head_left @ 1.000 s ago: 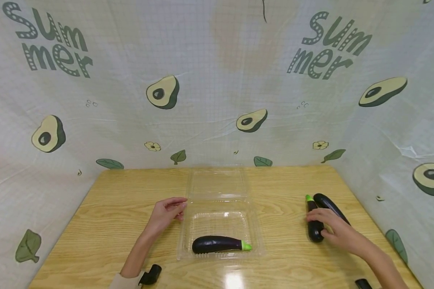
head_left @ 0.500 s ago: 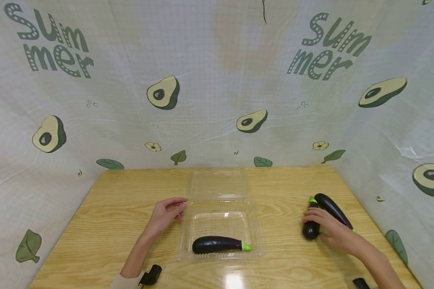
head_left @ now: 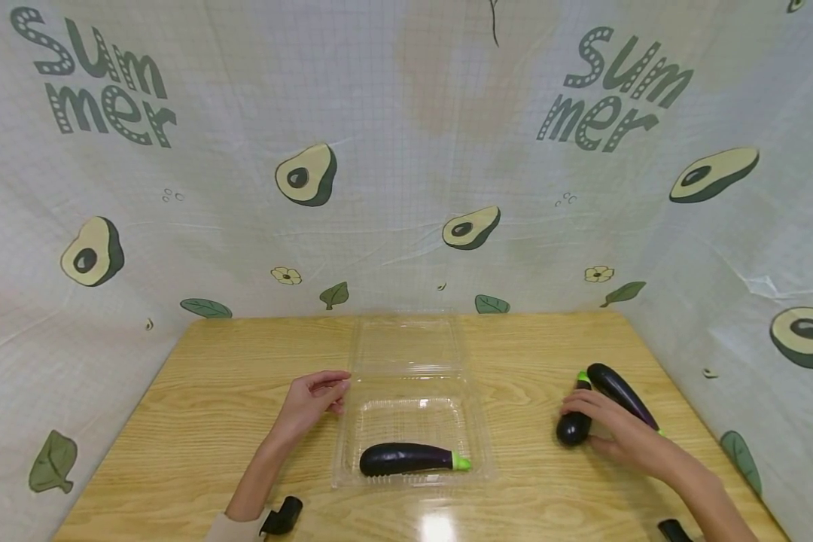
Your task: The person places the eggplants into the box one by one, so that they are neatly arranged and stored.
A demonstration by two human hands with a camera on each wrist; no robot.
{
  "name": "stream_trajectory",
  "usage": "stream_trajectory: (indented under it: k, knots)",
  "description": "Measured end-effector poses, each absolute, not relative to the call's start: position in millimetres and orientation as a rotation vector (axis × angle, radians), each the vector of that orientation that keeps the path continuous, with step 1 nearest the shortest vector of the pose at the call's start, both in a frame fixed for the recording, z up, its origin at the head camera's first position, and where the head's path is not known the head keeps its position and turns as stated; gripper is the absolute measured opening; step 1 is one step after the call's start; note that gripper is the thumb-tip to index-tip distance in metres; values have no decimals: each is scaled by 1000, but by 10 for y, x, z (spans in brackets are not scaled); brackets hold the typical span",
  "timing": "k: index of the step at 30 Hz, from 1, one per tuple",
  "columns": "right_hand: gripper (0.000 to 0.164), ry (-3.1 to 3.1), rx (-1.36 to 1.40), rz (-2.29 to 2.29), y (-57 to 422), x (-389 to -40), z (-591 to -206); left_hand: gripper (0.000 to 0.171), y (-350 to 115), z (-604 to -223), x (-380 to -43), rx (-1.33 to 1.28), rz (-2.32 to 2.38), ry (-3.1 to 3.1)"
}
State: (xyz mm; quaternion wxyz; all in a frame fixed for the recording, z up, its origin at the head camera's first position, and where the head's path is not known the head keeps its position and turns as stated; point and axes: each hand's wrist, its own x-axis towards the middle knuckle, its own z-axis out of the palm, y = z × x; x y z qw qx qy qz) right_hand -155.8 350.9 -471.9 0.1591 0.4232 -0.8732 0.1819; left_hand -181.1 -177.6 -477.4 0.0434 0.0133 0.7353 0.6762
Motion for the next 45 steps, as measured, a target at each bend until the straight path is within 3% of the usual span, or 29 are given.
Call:
stream_trajectory:
  k: [25, 45]
  knots:
    - [55, -2637, 1047, 609, 3206, -1590, -4419, 34, -1786, -4763, -1821, 57, 2079, 2238]
    - [54, -2576, 1003, 794, 2878, -1642, -4256, 33, -1780, -4779, -1814, 59, 2069, 2245]
